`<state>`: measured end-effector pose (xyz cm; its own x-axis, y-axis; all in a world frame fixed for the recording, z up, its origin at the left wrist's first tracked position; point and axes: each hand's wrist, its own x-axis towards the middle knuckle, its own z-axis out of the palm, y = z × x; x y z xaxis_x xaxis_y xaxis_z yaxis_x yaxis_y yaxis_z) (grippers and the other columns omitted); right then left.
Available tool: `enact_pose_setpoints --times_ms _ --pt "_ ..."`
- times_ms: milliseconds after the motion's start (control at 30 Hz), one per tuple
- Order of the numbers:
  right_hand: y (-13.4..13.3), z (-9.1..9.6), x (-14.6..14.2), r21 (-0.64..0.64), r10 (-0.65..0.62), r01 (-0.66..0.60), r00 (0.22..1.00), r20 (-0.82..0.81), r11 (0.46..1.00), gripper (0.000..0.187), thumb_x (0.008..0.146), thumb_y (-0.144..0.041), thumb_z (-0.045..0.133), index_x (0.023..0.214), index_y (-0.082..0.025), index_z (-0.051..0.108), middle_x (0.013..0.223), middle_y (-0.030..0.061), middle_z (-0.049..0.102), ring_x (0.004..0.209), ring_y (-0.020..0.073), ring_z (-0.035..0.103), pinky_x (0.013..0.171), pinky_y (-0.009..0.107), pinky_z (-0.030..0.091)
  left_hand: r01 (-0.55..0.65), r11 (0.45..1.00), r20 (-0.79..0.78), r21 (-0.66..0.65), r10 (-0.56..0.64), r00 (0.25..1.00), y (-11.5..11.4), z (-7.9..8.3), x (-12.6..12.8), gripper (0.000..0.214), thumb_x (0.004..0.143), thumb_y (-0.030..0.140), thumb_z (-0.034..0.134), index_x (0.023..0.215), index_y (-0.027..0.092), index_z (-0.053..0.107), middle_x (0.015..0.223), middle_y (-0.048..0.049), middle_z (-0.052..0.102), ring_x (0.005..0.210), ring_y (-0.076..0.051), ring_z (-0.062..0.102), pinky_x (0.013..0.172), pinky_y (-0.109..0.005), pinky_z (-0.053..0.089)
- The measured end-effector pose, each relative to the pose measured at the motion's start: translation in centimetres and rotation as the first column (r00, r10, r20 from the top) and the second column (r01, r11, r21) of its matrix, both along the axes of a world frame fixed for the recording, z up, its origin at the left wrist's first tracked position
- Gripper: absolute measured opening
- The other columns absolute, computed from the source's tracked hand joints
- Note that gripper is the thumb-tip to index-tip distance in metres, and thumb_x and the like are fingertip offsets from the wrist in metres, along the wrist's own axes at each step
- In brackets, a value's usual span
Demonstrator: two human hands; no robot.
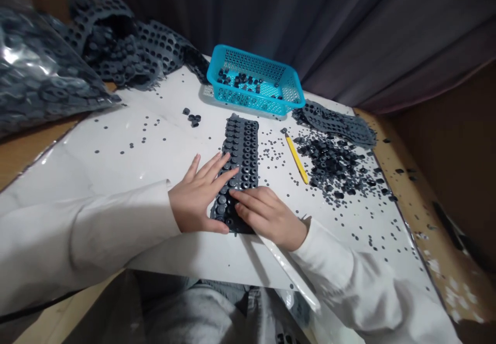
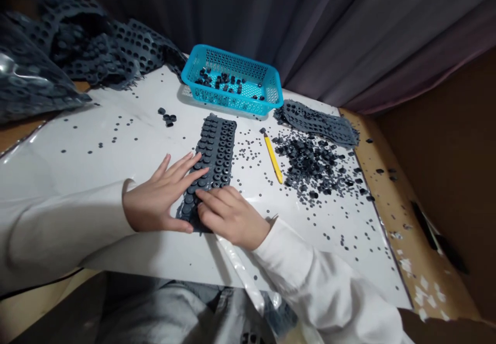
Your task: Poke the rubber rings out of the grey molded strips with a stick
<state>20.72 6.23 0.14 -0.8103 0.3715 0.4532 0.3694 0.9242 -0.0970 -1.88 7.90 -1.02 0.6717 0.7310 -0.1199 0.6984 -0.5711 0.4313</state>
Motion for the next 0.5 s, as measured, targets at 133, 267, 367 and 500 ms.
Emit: enact_pose_setpoints --times_ms 133,267,367,500 --pt "1.3 0.6 0.2 -0.234 -0.253 0.193 0.932 -0.260 0.953 0.012 0.093 -0.015 0.049 0.101 -0.020 0.057 0.115 0.0134 0.068 0.104 0.0207 0.061 0.084 0.040 0.054 -0.004 1.000 -0.042 -0.003 0.004 0.999 0.0 0.0 0.1 0.112 0.065 0.071 0.062 0.150 0.016 0.014 0.157 -0.0161 -0.006 0.144 -0.038 -0.004 0.112 -0.059 -0.008" --pt "0.6 0.4 0.3 -0.562 -0.364 0.109 0.856 -0.366 0.820 0.007 0.091 -0.019 0.055 0.097 -0.020 0.058 0.113 0.0123 0.069 0.113 0.0214 0.058 0.095 0.044 0.050 -0.019 1.000 -0.039 0.007 0.019 0.999 0.0 -0.2 0.0 0.114 0.064 0.072 0.061 0.151 0.018 0.011 0.158 -0.0137 -0.007 0.144 -0.037 -0.005 0.112 -0.060 -0.007" --pt "-0.2 -0.3 0.2 -0.640 -0.273 -0.007 0.901 -0.338 0.768 0.007 0.090 -0.026 0.058 0.093 -0.020 0.060 0.108 0.0108 0.072 0.112 0.0216 0.059 0.094 0.043 0.049 -0.028 1.000 -0.023 0.005 0.029 0.999 -0.1 -0.4 0.0 0.116 0.064 0.074 0.060 0.151 0.017 0.009 0.158 -0.0125 -0.006 0.144 -0.037 -0.004 0.112 -0.059 -0.008" --pt "-0.2 -1.0 0.2 -0.590 -0.187 -0.019 0.940 -0.285 0.807 0.013 0.090 -0.032 0.058 0.090 -0.021 0.062 0.105 0.0091 0.073 0.110 0.0213 0.059 0.095 0.043 0.046 -0.023 1.000 -0.026 0.005 0.023 0.999 -0.1 -0.4 -0.1 0.113 0.065 0.073 0.060 0.151 0.023 0.008 0.158 -0.0099 -0.008 0.144 -0.037 -0.003 0.112 -0.059 -0.007"
